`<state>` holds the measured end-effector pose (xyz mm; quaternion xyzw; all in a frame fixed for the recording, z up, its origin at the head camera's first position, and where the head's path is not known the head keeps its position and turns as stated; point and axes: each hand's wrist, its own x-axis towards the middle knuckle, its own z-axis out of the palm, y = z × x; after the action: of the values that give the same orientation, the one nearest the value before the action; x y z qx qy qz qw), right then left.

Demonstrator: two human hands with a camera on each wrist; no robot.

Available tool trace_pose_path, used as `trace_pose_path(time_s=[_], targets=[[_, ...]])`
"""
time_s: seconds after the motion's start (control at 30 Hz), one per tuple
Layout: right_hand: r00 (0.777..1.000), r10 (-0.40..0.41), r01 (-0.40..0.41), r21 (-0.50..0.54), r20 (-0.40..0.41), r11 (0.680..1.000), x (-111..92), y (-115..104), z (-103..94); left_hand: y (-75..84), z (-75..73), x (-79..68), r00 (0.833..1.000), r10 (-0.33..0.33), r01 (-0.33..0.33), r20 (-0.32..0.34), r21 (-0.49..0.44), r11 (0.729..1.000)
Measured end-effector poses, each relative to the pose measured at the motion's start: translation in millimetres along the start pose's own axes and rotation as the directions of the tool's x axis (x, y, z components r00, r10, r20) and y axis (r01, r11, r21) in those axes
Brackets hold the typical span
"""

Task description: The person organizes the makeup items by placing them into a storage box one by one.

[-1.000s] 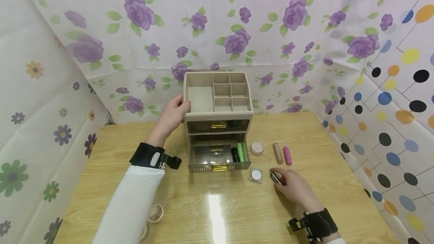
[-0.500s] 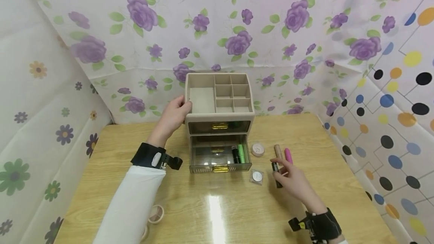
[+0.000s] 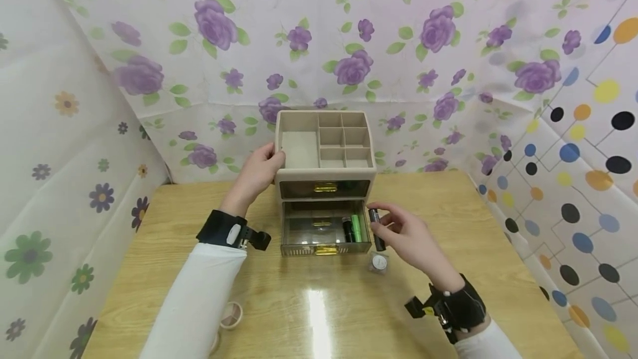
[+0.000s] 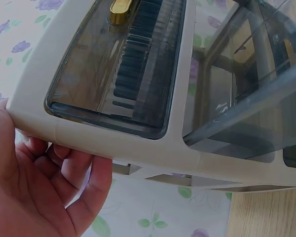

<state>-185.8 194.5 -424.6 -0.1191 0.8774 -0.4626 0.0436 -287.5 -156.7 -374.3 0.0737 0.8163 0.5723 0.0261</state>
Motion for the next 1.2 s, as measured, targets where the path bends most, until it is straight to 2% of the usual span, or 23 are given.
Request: trace_pose_path(time_s=[0.3,0.53,0.7,0.8,0.97,1.1,1.2], targets=[[0.992,-0.115,0.117,-0.032,0.055,0.993,24.5,-18.8,23.1,1.0,3.2,-1.6,1.000,-0.014,0.014,-0.011,-0.025,1.000],[0.989,-0.145,0.145,-0.117,0.013,0.982,32.2,-20.0,35.8,-0.6,7.5,-0.3,0.999,-0.023,0.023,-0.023,-0.031,0.999],[0.988,-0.152,0.152,-0.196,0.017,0.969,39.4,-25.6,45.8,0.7,5.8,-1.1,0.999,-0.030,0.030,-0.021,-0.028,0.999],[0.987,-0.159,0.162,-0.279,0.035,0.946,45.1,-27.8,53.2,0.7,5.0,-0.5,0.999,-0.030,0.029,-0.017,-0.024,0.999],[0.982,-0.172,0.189,-0.418,0.077,0.889,53.0,-28.3,64.9,-0.2,4.9,-0.4,1.000,-0.027,0.027,-0.008,-0.024,0.999],[0.980,-0.177,0.201,-0.454,0.095,0.868,56.4,-30.7,69.9,0.6,4.3,-1.0,0.999,-0.037,0.037,0.003,-0.032,0.999],[0.983,-0.153,0.184,-0.487,0.105,0.854,58.7,-33.8,72.0,1.4,2.8,-1.4,0.999,-0.042,0.042,0.011,-0.035,0.998]])
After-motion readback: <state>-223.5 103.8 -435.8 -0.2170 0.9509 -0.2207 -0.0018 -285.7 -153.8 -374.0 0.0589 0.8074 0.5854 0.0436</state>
